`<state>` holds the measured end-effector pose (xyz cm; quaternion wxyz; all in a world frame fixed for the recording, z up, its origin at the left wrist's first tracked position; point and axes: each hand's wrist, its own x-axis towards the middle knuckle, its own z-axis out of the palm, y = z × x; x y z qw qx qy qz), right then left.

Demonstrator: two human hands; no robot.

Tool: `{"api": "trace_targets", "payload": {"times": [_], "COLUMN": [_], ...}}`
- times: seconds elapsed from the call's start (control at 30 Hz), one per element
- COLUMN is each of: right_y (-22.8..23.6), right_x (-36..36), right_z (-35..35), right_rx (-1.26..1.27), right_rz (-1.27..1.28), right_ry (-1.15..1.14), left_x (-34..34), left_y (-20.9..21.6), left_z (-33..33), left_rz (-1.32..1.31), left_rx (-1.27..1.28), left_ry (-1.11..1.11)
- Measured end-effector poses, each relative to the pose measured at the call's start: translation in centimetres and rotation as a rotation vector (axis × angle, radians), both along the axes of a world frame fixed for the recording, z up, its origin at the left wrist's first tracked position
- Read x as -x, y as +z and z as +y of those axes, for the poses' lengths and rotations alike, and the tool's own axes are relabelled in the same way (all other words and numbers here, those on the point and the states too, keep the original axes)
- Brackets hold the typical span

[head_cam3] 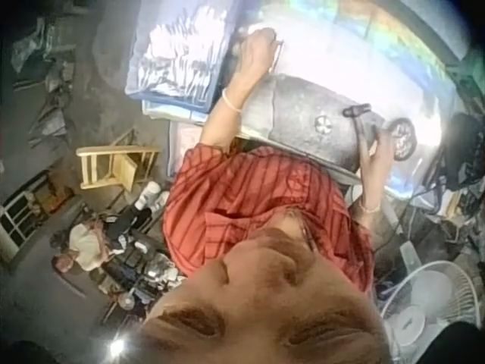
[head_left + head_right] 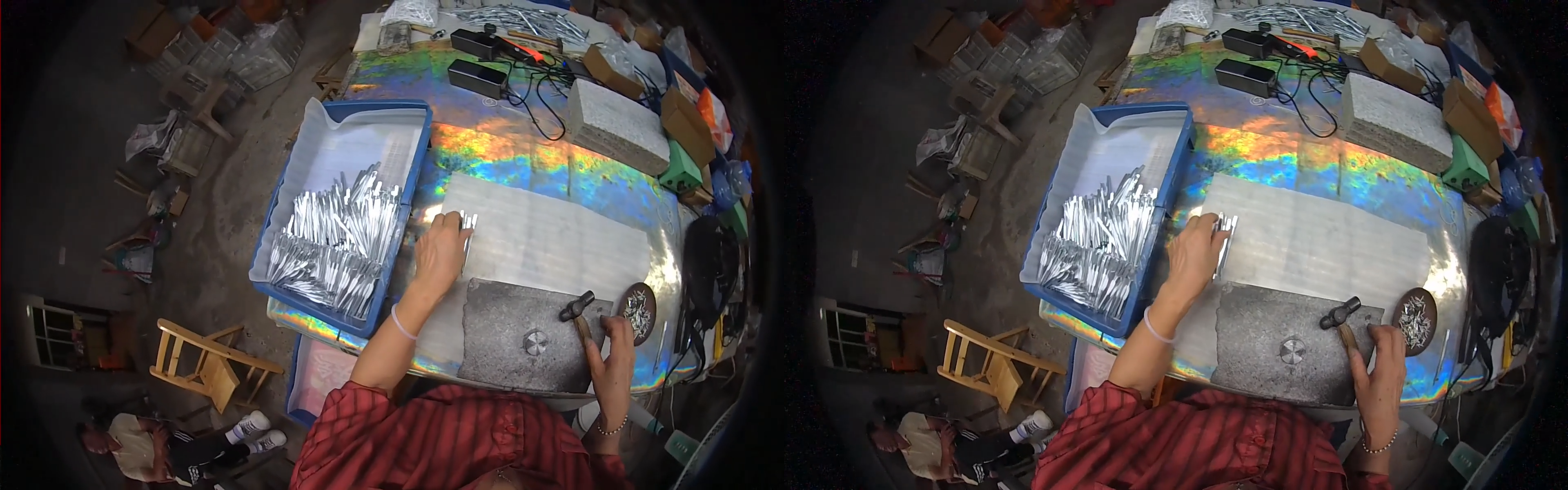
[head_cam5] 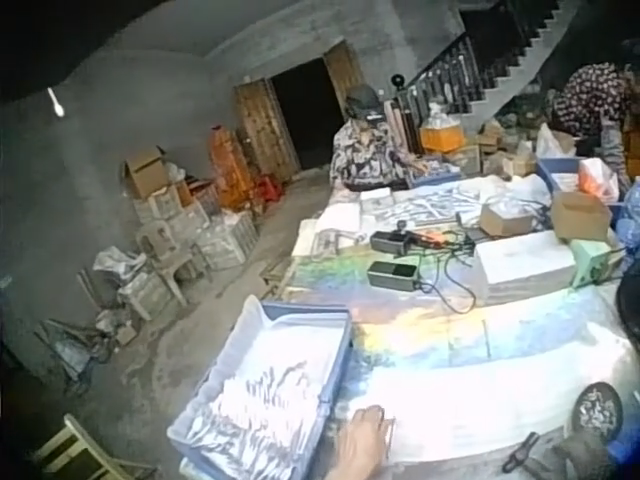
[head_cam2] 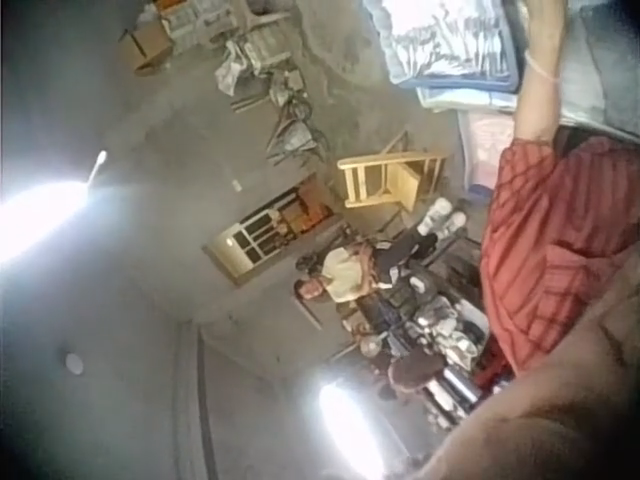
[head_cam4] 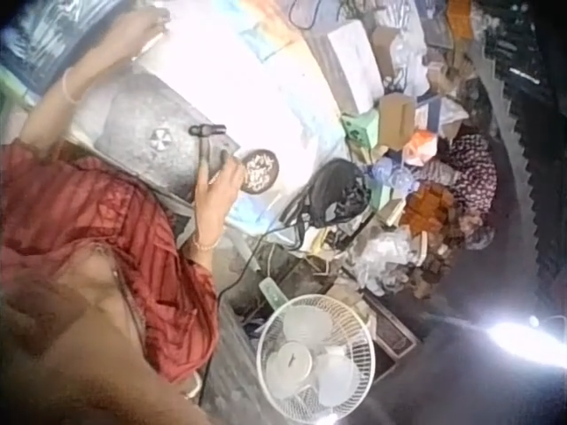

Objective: Hammering small metal pins into metal strips at a workshop workbench.

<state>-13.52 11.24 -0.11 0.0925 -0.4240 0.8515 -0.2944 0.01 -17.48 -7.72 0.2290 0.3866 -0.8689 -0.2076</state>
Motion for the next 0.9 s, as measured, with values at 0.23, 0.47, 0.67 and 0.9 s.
{"api": "trace_targets", "payload": {"times": [0.23,0.47,0.67,0.9], "right_y": [0.3,-0.5,-0.5,-1.6], "right_x": [-1.0,-0.6,-1.2,-1.0], "right_z": [-0.4,-0.8,-0.6,1.1], "right_rx": [-0.089,-0.152,-0.022,0.105], "right_rz": [0.107,0.110,-0.129,-0.308], "right_ry": [0.041,0.052,-0.031,-0.116], "left_x": [-4.6,-11.3,-6.4,-3.5], "left_y": [4.7,9.9,10.9,6.8], "left_z": [3.2,1.9,-3.1,-17.5], "left_rz": [0.242,0.282,0.006,-0.167], "left_rx": [-0.133,-0.471,-0.270,0.021], "left_ry": [-0.051,-0.089,-0.480,-0.309]}}
